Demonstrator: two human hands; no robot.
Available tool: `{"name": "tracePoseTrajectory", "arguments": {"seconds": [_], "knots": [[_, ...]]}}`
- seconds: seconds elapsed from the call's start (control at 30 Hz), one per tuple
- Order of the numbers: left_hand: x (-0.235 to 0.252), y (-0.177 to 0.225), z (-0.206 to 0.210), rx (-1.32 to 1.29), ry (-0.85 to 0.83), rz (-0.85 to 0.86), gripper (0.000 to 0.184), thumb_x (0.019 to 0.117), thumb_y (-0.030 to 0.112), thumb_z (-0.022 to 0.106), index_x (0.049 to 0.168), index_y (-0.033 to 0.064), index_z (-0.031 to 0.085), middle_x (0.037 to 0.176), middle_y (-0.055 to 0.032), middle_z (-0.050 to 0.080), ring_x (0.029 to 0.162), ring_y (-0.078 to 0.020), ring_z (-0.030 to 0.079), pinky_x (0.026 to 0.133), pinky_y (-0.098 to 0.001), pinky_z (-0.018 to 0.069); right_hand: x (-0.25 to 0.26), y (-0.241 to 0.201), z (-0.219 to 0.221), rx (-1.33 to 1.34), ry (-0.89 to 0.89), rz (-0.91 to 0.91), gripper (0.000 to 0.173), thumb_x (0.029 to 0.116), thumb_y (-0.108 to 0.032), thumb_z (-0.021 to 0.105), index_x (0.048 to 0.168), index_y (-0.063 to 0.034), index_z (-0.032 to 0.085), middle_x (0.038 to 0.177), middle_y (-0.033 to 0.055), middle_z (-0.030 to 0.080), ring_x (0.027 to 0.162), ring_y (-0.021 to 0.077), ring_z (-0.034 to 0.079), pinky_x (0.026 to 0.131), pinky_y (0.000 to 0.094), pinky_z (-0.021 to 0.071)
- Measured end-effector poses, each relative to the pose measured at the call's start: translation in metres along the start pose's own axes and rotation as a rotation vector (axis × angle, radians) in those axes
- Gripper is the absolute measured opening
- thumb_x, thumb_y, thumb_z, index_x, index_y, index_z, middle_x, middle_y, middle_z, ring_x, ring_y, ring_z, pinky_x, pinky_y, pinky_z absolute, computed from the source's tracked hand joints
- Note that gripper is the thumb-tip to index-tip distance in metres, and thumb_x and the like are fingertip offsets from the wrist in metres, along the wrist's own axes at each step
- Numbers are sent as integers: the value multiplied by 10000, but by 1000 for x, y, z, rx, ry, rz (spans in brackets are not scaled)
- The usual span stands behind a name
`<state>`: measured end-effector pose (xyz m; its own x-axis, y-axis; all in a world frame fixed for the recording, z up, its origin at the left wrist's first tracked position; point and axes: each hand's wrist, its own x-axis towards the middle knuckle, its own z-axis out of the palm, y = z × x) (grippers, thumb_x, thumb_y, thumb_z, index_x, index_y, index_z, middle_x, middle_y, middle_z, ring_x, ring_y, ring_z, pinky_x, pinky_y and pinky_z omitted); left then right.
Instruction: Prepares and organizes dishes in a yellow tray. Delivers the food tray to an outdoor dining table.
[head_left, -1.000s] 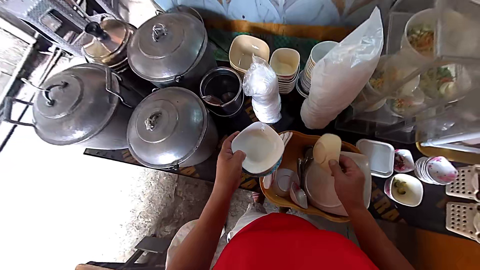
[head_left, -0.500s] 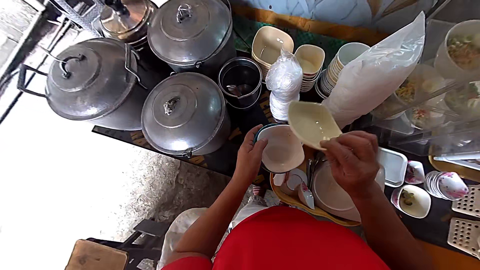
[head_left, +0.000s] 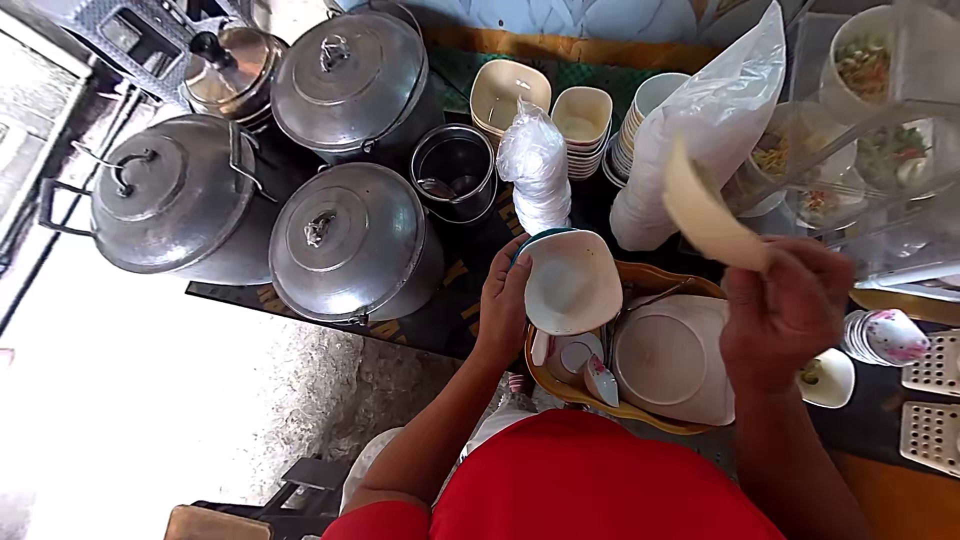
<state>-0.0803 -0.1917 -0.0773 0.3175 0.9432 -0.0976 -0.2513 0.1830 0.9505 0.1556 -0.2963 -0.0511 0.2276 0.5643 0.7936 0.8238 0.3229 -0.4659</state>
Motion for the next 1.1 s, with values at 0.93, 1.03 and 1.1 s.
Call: {"name": "tracePoseTrajectory", "arguments": {"seconds": [0.93, 1.03, 1.1], "knots": [[-1, -2, 13, -15, 98, -52, 605, 864, -54, 449, 1463, 28, 416, 1254, -119, 632, 1041, -186, 687, 865, -366, 604, -129, 46, 110, -9, -1334, 709, 351, 1053, -222, 570, 1237, 65, 654, 1241, 317, 622, 1172, 486, 610, 1002, 630, 488], [-7, -1, 6, -8, 144, -65, 610, 867, -60, 451, 1468, 35, 420, 1260, -118, 634, 1040, -189, 689, 857, -367, 607, -140, 48, 125, -139, -1347, 679, 478, 1042, -370, 589, 1212, 71, 657, 1281, 321, 595, 1246, 490, 561, 1022, 626, 473], [-11, -2, 0, -10, 167, -74, 620, 859, -60, 461, 1470, 35, 428, 1273, -124, 634, 1059, -194, 685, 872, -373, 603, -138, 55, 130, -165, -1387, 719, 647, 1000, -501, 615, 1287, 78, 621, 1342, 340, 559, 1304, 508, 514, 1045, 664, 436]]}}
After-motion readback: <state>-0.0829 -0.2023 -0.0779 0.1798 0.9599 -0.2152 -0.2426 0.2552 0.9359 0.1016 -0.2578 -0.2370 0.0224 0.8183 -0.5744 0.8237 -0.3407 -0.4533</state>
